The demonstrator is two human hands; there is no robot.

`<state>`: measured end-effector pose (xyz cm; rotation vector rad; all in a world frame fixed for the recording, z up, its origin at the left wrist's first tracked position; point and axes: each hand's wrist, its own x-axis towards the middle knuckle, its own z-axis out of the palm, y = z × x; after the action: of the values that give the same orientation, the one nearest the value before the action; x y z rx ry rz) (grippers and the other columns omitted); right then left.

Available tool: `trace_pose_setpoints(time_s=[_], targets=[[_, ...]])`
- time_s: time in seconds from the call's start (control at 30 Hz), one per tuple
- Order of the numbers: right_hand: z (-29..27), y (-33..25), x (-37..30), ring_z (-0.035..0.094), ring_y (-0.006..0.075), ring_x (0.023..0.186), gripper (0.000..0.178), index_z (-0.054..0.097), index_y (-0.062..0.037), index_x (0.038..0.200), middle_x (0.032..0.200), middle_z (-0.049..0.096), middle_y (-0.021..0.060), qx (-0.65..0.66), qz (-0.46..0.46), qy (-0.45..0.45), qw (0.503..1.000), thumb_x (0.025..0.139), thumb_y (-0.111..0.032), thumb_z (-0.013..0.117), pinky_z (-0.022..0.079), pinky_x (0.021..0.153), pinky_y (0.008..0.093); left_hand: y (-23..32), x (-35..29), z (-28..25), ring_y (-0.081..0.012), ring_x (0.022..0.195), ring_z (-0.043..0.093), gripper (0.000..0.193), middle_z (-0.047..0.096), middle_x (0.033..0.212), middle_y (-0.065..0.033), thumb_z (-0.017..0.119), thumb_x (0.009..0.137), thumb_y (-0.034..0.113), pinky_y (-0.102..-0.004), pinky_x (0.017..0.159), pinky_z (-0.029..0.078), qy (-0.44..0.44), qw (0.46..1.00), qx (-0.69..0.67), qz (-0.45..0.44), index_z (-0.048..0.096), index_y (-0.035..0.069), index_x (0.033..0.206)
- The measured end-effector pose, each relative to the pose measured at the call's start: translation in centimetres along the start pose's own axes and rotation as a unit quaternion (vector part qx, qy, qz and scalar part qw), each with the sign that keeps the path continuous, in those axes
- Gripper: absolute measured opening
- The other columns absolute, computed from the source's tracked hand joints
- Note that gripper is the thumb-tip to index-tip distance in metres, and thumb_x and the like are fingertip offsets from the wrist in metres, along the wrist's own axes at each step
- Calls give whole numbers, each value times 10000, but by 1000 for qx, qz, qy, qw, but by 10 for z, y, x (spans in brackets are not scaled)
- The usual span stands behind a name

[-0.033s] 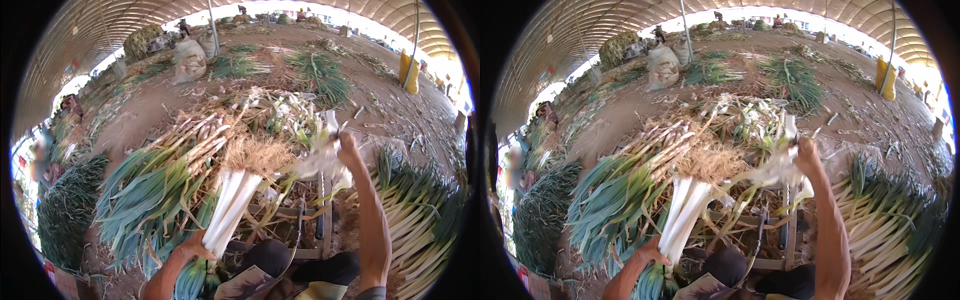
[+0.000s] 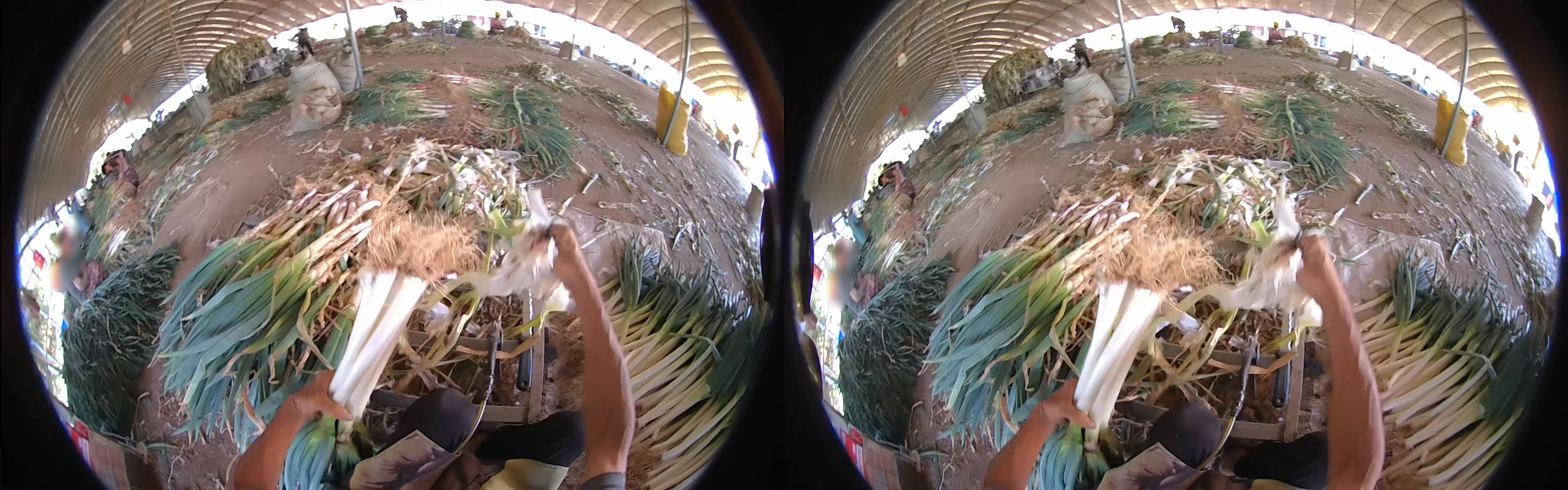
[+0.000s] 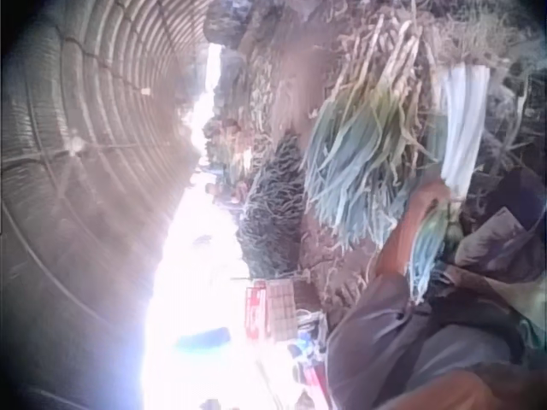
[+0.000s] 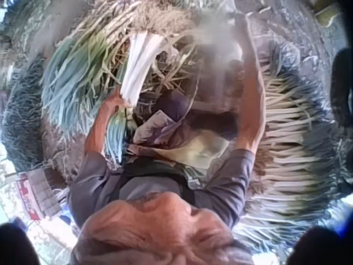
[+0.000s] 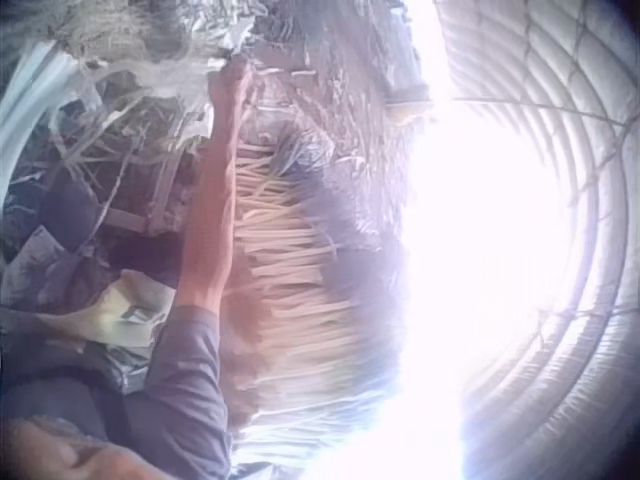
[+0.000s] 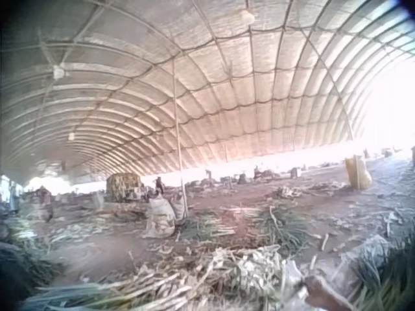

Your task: The person sits in a covered processing area and repeatedly trims the roots and outer layers of leeks using a handheld cutting tool. They gather trimmed leeks into bundles and place them into a large upright stack.

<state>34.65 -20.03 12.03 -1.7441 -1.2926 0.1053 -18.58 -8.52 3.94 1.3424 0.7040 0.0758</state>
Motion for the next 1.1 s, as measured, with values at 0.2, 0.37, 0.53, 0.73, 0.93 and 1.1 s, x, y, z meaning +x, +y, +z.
trace_pose_setpoints(time_s=[0.2,0.37,0.53,0.73,0.93,1.1], targets=[[92,-100,-62,687,194,908,452,514,56,1322,1063,678,187,463,257,-183,828,961,-212,561,615,796,359,1,-10,-16,-208,961,674,897,710,1091,-99,893,475,75,-340,882,515,-35,996,-85,-2,591,-15,1314],[136,-130,-101,621,279,1141,1009,465,-75,1452,1289,589,253,464,333,-157,806,762,-789,645,583,875,503,21,5,11,-165,963,635,886,697,1093,-73,911,509,170,-316,852,494,-120,993,8,21,597,-3,1319],[187,-107,-111,612,267,1143,959,469,-73,1450,1292,589,238,458,306,-143,822,773,-729,651,566,889,485,15,25,30,-159,1013,615,893,671,1149,-76,911,561,274,-320,890,490,-192,980,23,44,566,-1,1338],[192,-106,-114,601,253,1145,901,473,-71,1448,1295,589,220,381,287,-161,864,788,-656,657,547,905,463,11,38,32,-158,1018,622,888,678,1133,-77,933,568,243,-319,909,494,-262,965,4,-13,561,-2,1336],[94,-102,-77,591,239,1148,845,477,-69,1447,1299,588,201,26,99,-55,993,802,-583,663,528,922,441,0,19,29,-178,1041,657,835,700,1158,-107,954,575,189,-323,936,510,-218,975,49,-6,606,0,1310],[-1,-46,51,582,228,1149,801,480,-67,1445,1302,588,186,-271,75,103,954,814,-523,669,512,935,423,4,-1,-5,-227,950,701,880,728,1087,-132,966,483,161,-385,890,556,-83,996,17,40,624,5,1279]])
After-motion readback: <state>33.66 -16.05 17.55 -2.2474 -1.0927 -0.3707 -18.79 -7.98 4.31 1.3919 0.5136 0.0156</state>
